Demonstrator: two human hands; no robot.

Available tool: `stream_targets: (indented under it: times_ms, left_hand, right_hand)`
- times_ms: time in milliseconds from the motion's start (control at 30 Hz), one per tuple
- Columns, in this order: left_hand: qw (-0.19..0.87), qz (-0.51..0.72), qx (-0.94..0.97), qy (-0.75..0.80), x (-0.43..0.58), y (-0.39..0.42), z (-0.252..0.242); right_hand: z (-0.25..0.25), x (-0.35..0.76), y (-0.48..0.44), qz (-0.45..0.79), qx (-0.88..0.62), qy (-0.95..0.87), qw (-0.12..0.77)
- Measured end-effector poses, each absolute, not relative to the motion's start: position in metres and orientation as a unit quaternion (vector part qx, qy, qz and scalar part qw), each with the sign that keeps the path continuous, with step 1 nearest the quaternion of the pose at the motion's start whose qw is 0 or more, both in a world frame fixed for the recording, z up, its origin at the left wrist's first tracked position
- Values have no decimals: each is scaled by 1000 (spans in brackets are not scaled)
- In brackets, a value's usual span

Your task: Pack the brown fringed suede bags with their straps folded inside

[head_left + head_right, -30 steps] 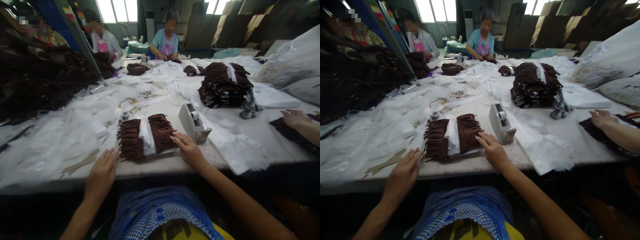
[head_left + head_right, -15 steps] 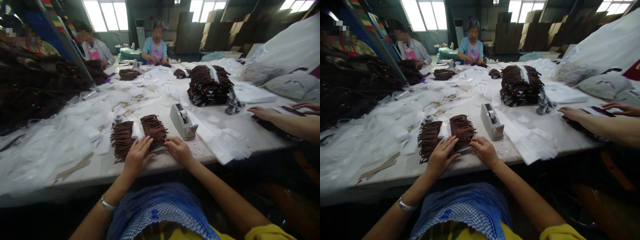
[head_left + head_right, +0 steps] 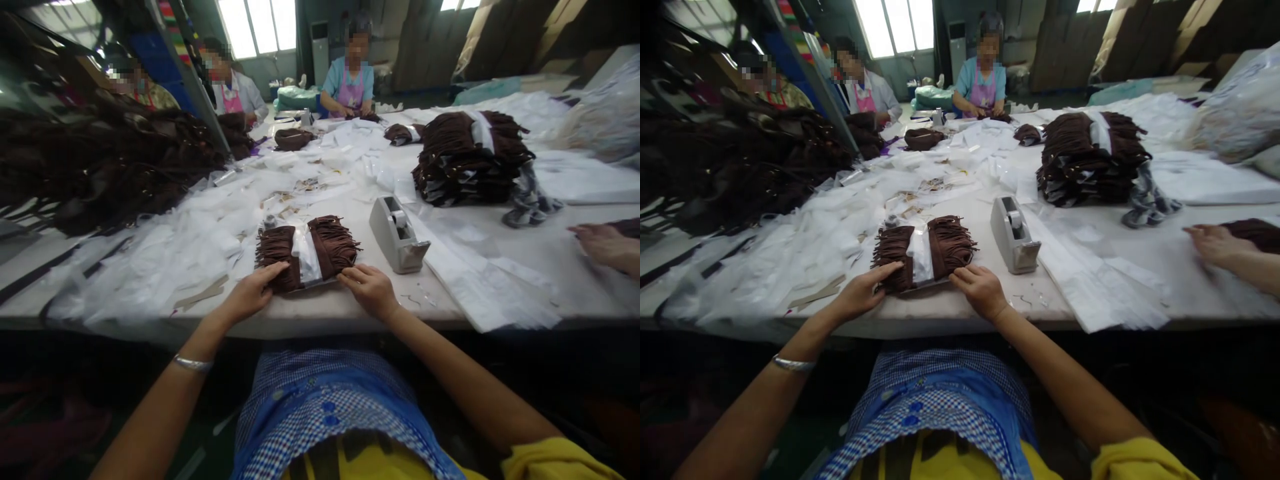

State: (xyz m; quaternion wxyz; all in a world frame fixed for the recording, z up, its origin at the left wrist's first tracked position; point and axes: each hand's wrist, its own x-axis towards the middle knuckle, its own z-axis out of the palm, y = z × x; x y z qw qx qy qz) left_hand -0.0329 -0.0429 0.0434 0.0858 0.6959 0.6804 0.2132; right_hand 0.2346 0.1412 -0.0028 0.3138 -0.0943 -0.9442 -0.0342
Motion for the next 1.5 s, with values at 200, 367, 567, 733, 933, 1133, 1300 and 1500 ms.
stream_targets:
  times_ms: [200,367,567,733,933,1133,1300,1500]
  left_hand:
    - [100,232,696,673,-44,-32,41]
    - [67,208,707,673,-30,-38,51]
    - [-107,181,709,673,15,-28,53]
    - [-138,123,750,635,21,3,21]
    - [-201,105,772,594,9,-3,0]
    - [-171,121,794,571,12,-36,20]
    - [-81,195,760,614,10,-16,56]
    - [-101,141,740,650,10,19,33]
  right_hand:
    - [-5,218,139,-27,-67,-943,324]
    - [-1,221,141,-4,-55,-948,313]
    - [7,247,147,77,-147,-910,379]
    - [0,232,150,121,-201,-912,337]
    - [-1,240,158,129,-160,-915,348]
    - [40,309,162,60,-254,-926,273]
    - [76,248,153,105,-181,-924,318]
    - [59,154,195,90,-20,-981,171]
